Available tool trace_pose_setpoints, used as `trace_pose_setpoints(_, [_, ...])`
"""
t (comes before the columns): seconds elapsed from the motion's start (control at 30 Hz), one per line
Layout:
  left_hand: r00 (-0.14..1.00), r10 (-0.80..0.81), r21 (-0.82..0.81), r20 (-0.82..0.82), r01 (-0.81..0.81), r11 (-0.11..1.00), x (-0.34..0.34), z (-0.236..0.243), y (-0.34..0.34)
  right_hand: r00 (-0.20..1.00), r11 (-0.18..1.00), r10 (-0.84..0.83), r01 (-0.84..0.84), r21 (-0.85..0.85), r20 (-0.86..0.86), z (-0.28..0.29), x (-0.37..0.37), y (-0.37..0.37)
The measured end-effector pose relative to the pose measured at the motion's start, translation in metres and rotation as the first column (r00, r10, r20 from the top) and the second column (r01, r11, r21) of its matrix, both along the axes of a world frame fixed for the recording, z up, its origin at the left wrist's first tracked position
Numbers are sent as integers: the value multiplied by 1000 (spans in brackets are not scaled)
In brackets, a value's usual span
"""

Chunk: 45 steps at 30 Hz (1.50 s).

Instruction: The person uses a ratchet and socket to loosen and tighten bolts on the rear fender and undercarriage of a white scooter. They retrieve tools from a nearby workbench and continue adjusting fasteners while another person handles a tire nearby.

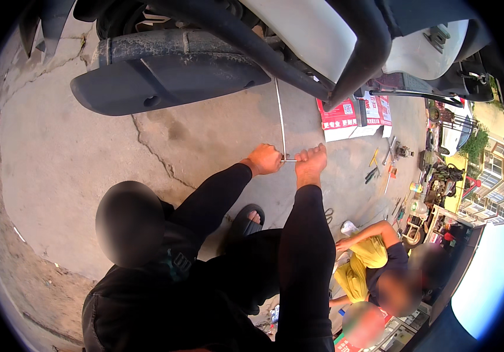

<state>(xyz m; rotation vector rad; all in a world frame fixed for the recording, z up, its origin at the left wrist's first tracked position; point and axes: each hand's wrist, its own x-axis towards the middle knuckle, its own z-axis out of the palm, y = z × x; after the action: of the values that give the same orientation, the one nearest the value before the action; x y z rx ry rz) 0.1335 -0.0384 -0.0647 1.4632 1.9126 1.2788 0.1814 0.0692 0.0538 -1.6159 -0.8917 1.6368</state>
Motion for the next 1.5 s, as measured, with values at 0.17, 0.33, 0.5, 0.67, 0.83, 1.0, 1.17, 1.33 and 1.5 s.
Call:
trace_pose_setpoints(0.17, [1000,-9,-55,-8,9,998,5,1,-5,1000,999,-28,28,-29,-1,-7,7,-2])
trace_pose_setpoints(0.33, [994,90,-88,-60,-95,992,5,10,5,1000,989,-12,11,-147,-9,-9,-4,20])
trace_pose_setpoints(0.5, [996,93,-131,6,-92,987,50,44,20,980,960,188,-169,-223,63,-7,19,54])
trace_pose_setpoints(0.67, [994,-113,-379,10,108,919,94,15,37,978,970,202,-194,-146,44,-12,83,38])
trace_pose_setpoints(0.83, [859,-511,-466,24,462,754,132,23,64,964,963,-203,165,-213,-172,-68,233,89])
trace_pose_setpoints(1.0, [861,-499,-493,97,477,728,149,64,28,827,973,-100,198,-120,553,-58,262,122])
trace_pose_setpoints(1.17, [934,-308,-659,179,346,668,118,114,-63,437,893,400,-382,-237,805,-28,301,87])
trace_pose_setpoints(1.33, [739,496,-843,455,178,507,93,219,-82,557,677,676,-728,-108,483,79,219,24])
trace_pose_setpoints(1.5, [84,696,-668,714,382,639,126,346,-31,975,829,211,-145,-540,63,212,147,-113])
